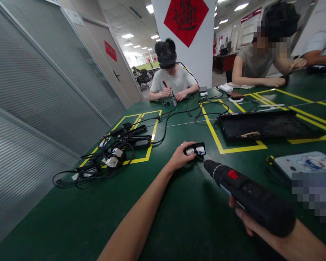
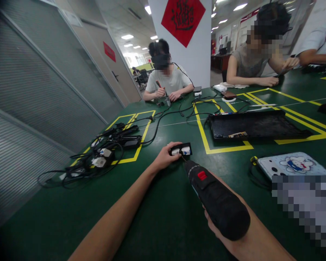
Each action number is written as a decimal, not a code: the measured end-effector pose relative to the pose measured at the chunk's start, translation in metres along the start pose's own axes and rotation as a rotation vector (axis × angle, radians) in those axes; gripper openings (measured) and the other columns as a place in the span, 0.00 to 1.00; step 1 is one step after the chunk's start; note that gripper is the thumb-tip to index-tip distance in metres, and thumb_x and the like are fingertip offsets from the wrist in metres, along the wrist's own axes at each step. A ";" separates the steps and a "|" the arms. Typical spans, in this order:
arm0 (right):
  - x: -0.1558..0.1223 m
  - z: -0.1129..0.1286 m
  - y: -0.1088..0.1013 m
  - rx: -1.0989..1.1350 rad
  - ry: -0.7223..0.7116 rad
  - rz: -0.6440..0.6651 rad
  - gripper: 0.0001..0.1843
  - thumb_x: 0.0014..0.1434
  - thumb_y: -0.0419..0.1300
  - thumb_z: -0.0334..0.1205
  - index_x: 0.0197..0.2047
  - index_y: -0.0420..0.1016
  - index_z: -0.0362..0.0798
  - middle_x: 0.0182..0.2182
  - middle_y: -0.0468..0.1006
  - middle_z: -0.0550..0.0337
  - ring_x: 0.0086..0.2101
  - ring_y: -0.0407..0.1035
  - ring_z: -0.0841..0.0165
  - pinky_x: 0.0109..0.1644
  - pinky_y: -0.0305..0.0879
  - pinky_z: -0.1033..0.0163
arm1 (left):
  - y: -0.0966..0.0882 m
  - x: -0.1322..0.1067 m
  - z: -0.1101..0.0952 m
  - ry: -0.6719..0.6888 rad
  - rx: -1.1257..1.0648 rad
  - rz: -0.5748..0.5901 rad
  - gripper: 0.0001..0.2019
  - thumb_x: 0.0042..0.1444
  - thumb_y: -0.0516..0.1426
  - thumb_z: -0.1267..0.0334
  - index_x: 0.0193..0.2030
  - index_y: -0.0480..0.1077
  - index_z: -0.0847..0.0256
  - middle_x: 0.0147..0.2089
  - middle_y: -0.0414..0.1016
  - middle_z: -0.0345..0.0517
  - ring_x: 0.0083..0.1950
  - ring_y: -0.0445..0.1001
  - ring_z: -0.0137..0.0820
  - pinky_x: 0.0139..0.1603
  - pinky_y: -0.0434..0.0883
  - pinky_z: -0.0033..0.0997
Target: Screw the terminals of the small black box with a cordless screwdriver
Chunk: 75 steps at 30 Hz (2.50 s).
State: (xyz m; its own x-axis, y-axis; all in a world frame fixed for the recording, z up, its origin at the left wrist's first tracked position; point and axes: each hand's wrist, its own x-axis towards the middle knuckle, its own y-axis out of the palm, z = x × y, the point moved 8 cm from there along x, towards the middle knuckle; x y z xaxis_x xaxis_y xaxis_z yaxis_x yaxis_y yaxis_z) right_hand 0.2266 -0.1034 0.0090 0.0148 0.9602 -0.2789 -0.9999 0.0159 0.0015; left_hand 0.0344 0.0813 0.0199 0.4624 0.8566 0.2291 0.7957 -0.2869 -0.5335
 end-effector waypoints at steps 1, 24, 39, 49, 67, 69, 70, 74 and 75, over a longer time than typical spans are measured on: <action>-0.001 0.000 0.000 0.015 -0.008 -0.001 0.06 0.51 0.58 0.39 0.34 0.74 0.52 0.28 0.78 0.62 0.12 0.61 0.76 0.14 0.62 0.71 | 0.000 0.000 0.000 -0.002 0.002 -0.002 0.25 0.48 0.58 0.67 0.56 0.66 0.59 0.48 0.68 0.47 0.46 0.69 0.33 0.49 0.68 0.32; -0.008 0.020 0.003 -0.215 -0.076 0.081 0.09 0.54 0.61 0.40 0.41 0.73 0.56 0.32 0.77 0.61 0.17 0.67 0.70 0.22 0.69 0.62 | 0.002 -0.001 0.000 0.030 -0.008 0.007 0.13 0.53 0.58 0.65 0.46 0.75 0.59 0.50 0.66 0.48 0.51 0.68 0.34 0.53 0.68 0.35; -0.015 0.037 0.006 -0.255 -0.156 0.165 0.04 0.59 0.57 0.40 0.39 0.68 0.54 0.21 0.71 0.67 0.24 0.72 0.69 0.28 0.74 0.66 | 0.003 -0.003 -0.003 0.035 -0.015 0.042 0.14 0.52 0.59 0.65 0.46 0.75 0.58 0.52 0.67 0.48 0.53 0.68 0.35 0.57 0.65 0.38; -0.008 0.005 0.010 -0.087 -0.065 0.063 0.14 0.49 0.62 0.39 0.41 0.67 0.54 0.28 0.75 0.63 0.18 0.67 0.70 0.20 0.67 0.65 | 0.003 -0.003 -0.005 0.022 -0.024 0.022 0.13 0.52 0.58 0.66 0.45 0.75 0.60 0.52 0.66 0.49 0.54 0.68 0.35 0.57 0.65 0.38; -0.008 0.029 0.003 -0.210 -0.178 0.090 0.04 0.52 0.59 0.41 0.29 0.75 0.54 0.19 0.75 0.64 0.22 0.72 0.69 0.31 0.74 0.68 | 0.003 -0.002 -0.004 0.052 0.015 0.016 0.13 0.51 0.58 0.66 0.44 0.75 0.60 0.50 0.66 0.48 0.51 0.68 0.34 0.55 0.66 0.36; -0.013 0.038 0.001 -0.243 -0.168 0.088 0.04 0.52 0.59 0.41 0.31 0.76 0.55 0.19 0.75 0.65 0.24 0.73 0.67 0.32 0.75 0.68 | 0.003 -0.002 -0.004 0.056 0.016 0.017 0.13 0.51 0.58 0.66 0.45 0.75 0.60 0.49 0.66 0.48 0.50 0.68 0.33 0.55 0.66 0.36; -0.016 0.040 0.002 -0.254 -0.154 0.096 0.05 0.52 0.59 0.41 0.32 0.76 0.55 0.19 0.75 0.65 0.24 0.73 0.67 0.32 0.75 0.68 | 0.003 -0.002 -0.004 0.052 0.017 0.016 0.13 0.51 0.59 0.66 0.45 0.75 0.60 0.49 0.66 0.48 0.49 0.68 0.33 0.55 0.66 0.36; -0.022 0.037 0.001 -0.273 -0.145 0.064 0.14 0.50 0.63 0.40 0.42 0.74 0.54 0.34 0.80 0.62 0.33 0.77 0.62 0.36 0.77 0.65 | 0.003 -0.003 -0.004 0.035 0.006 0.019 0.13 0.51 0.59 0.67 0.45 0.75 0.60 0.48 0.66 0.47 0.48 0.68 0.32 0.52 0.67 0.34; -0.022 0.034 0.002 -0.280 -0.157 0.046 0.19 0.49 0.65 0.40 0.46 0.72 0.55 0.40 0.80 0.60 0.37 0.76 0.60 0.36 0.77 0.64 | 0.004 -0.003 -0.004 0.035 -0.001 0.020 0.13 0.51 0.59 0.67 0.45 0.75 0.60 0.48 0.66 0.47 0.48 0.68 0.32 0.52 0.67 0.34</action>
State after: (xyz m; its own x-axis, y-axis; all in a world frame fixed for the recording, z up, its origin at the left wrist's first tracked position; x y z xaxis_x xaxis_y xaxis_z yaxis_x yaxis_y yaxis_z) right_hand 0.2247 -0.1148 0.0474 -0.0516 0.9897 -0.1335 -0.9621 -0.0851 -0.2592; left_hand 0.0375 0.0763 0.0205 0.4915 0.8352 0.2469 0.7865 -0.3039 -0.5376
